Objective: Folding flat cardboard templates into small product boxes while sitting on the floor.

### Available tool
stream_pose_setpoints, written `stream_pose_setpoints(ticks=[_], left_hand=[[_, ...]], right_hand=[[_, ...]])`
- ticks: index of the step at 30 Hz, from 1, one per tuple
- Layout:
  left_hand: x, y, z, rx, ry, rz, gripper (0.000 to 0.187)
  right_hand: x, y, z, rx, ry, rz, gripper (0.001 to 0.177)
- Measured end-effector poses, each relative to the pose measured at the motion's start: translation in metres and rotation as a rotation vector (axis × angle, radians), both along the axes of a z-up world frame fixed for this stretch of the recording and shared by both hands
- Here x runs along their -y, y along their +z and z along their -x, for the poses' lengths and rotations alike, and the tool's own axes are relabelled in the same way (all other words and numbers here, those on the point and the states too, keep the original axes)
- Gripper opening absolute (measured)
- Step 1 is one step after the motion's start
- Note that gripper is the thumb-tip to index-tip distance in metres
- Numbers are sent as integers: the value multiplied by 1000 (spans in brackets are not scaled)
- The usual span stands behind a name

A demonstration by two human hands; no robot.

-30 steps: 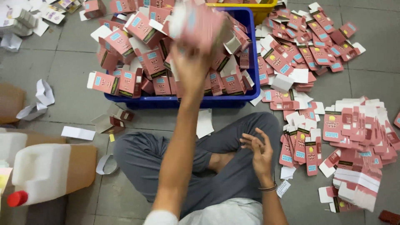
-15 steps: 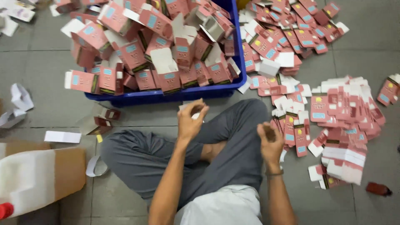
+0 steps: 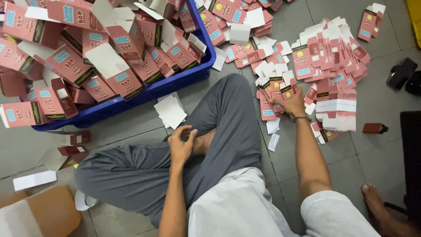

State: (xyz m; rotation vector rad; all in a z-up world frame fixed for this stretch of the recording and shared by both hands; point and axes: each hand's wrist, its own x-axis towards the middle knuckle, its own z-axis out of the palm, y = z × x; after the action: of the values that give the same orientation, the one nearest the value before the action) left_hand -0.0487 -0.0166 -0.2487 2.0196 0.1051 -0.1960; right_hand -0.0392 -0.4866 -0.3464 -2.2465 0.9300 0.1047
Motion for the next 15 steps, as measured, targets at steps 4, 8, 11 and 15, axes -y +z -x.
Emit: stream_pose_setpoints(ticks=[4,8,11,15], left_hand=[[0,-4,2,-31,-12,13,26],[0,-1,0,-40,-21,43,29],[3,4,-1,-65,-41,33,30],[6,5,0,-125,-60,32,32]], right_hand=[[0,-1,-1,-16,-7,-39,124],[0,-4,6,-50,-23,-17,132],[-11,16,5,-65,-32,-28,130],[0,-6,9,-102,-20,-69,132]])
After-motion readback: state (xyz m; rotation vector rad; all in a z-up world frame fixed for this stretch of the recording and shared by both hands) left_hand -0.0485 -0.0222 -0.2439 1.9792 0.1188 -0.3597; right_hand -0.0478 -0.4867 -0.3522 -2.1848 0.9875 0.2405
